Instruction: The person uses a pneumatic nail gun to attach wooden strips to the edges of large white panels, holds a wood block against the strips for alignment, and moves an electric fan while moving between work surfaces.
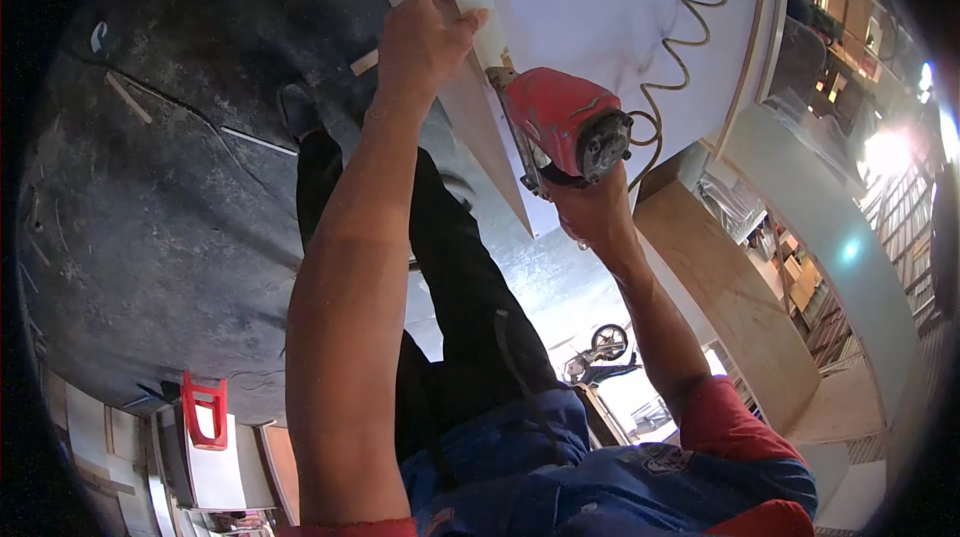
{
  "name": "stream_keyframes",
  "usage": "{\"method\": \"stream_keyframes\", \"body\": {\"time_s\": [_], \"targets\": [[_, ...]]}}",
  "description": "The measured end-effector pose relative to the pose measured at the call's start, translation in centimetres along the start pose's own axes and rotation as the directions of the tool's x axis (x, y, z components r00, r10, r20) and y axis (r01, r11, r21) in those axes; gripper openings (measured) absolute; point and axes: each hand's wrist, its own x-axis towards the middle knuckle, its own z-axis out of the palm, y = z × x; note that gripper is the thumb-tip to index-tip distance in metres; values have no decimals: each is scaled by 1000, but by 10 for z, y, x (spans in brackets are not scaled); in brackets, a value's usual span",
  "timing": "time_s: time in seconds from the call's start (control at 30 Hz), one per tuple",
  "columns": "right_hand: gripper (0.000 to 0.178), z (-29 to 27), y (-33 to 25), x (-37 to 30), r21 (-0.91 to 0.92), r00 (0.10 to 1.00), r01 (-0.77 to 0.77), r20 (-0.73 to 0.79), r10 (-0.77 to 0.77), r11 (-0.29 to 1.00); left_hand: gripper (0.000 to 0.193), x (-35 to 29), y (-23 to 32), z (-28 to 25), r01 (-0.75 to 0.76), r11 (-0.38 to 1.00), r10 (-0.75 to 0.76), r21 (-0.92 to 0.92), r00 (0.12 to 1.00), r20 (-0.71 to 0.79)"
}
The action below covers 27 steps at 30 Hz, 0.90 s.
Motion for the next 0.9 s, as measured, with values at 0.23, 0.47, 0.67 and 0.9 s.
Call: {"method": "stream_keyframes", "body": {"time_s": [0.23,0.47,0.67,0.9], "targets": [[31,0,8,-1,-65,1000,-16,-9,15,998,53,3,6,-2,-5,1000,5,-9,1000,26],[27,-35,8,9,-84,977,-31,-212,12,996,57,12,8,-7,-32,989,37,-143,999,32],[64,-64,44,106,-387,856,145,-413,-312,911,71,80,42,15,-205,971,101,-122,817,-568],[65,-83,43,177,-324,797,113,-535,-281,939,53,89,56,24,-23,998,58,66,801,-596]]}}
